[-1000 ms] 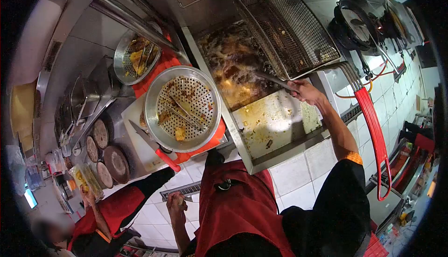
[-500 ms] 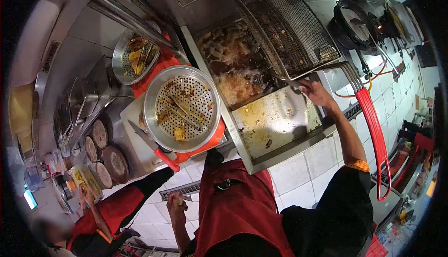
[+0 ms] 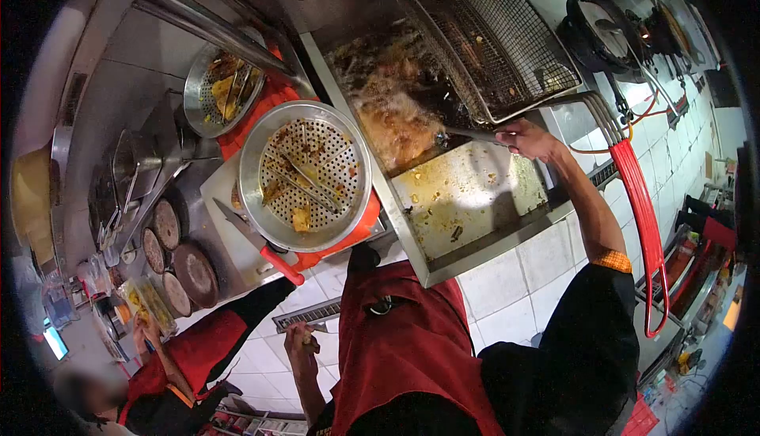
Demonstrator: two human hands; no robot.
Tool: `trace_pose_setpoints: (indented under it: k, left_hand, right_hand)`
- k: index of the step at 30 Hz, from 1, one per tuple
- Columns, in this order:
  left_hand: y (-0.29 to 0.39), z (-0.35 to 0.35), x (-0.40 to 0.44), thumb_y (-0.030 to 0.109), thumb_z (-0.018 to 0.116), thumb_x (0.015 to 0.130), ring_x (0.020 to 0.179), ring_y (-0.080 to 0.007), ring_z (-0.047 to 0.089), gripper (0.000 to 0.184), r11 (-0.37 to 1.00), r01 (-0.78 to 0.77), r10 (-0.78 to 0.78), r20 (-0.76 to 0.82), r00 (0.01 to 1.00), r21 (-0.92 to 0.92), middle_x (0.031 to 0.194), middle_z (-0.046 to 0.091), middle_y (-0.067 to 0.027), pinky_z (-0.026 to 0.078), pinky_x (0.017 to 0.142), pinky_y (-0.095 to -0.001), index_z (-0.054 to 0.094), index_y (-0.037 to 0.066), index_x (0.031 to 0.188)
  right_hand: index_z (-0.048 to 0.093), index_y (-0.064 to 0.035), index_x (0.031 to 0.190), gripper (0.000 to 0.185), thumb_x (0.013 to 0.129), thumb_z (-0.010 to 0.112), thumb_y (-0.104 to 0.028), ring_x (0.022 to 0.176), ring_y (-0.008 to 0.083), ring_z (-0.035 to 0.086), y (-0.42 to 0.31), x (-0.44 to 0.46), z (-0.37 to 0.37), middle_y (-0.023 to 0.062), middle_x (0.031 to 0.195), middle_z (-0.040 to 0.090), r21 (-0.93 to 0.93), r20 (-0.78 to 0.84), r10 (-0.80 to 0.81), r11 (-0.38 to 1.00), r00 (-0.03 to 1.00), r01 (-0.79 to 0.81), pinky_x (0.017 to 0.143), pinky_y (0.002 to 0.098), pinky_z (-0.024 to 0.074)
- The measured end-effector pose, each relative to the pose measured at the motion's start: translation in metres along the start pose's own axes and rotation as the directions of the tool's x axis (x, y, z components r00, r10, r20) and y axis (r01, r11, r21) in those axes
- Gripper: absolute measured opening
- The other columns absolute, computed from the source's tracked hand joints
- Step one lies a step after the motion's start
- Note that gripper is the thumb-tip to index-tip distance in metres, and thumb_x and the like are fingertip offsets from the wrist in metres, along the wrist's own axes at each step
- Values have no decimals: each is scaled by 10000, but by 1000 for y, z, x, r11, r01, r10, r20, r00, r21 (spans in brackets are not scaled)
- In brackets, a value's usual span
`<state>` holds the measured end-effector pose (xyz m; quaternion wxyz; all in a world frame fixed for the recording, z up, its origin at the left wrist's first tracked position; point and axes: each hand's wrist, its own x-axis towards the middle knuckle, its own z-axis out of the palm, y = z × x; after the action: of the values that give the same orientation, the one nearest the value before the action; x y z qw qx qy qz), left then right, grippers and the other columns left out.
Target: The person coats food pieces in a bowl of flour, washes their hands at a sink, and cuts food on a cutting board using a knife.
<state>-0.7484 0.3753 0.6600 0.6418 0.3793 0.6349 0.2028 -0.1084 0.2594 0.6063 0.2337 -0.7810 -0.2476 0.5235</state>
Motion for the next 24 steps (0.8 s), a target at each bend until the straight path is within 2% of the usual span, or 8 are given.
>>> trace_pose_setpoints:
  k: [5,6,9,15,16,19,20,24]
  left_hand:
    - [-2,-1,0,247,560,897,518,-85,486,209,1000,-5,4,27,1000,10,799,556,-43,369,407,-215,529,63,992]
    - [-3,-2,1,247,561,897,514,-85,487,209,1000,-11,11,20,1000,29,795,558,-45,369,406,-216,529,62,992]
    - [-3,-2,4,243,563,896,503,-86,487,206,998,-4,4,-4,1000,69,782,565,-49,369,402,-219,531,61,989]
    - [-1,0,8,230,555,903,487,-91,494,188,999,10,-11,26,1000,33,760,575,-48,376,398,-222,532,66,992]
    - [0,1,8,233,556,903,491,-89,495,187,1000,16,-16,22,1000,24,760,574,-47,377,398,-222,532,68,988]
    - [4,3,8,241,555,904,502,-87,500,183,1000,16,-17,24,1000,17,760,572,-45,376,399,-223,534,75,977]
    - [4,2,10,243,554,905,505,-86,500,182,1000,8,-9,38,999,26,760,571,-44,376,400,-223,535,76,974]
    - [4,-4,15,247,543,910,511,-87,496,178,999,-21,18,112,994,27,760,564,-40,371,399,-223,540,78,964]
  right_hand:
    - [564,-85,800,291,899,526,-355,349,23,332,-32,-31,-5,-54,544,438,46,33,91,995,995,-93,267,215,222]
    - [553,-74,815,307,905,524,-366,356,41,327,-36,-33,-8,-43,541,438,-28,52,119,993,991,-118,282,243,239]
    - [530,-88,764,310,894,537,-369,340,26,326,-26,-34,-6,-56,546,435,93,39,80,992,996,-84,256,214,212]
    - [606,-62,921,302,913,524,-352,380,30,333,-27,-50,3,-53,560,435,100,-62,68,993,996,-61,282,221,235]
    - [613,-44,1059,341,926,513,-342,396,34,329,-14,-44,8,-45,565,443,131,-45,36,991,998,-29,320,226,244]
    - [603,-24,1096,364,928,524,-337,403,36,323,7,-43,28,-41,566,442,286,-102,-50,955,994,78,354,230,244]
    - [621,-26,993,320,920,536,-326,468,45,346,-14,-61,31,-47,597,448,297,-116,37,955,993,0,401,230,264]
    - [622,-8,1036,326,930,513,-296,521,66,365,-6,-63,48,-32,610,446,360,-179,60,933,982,9,461,256,296]
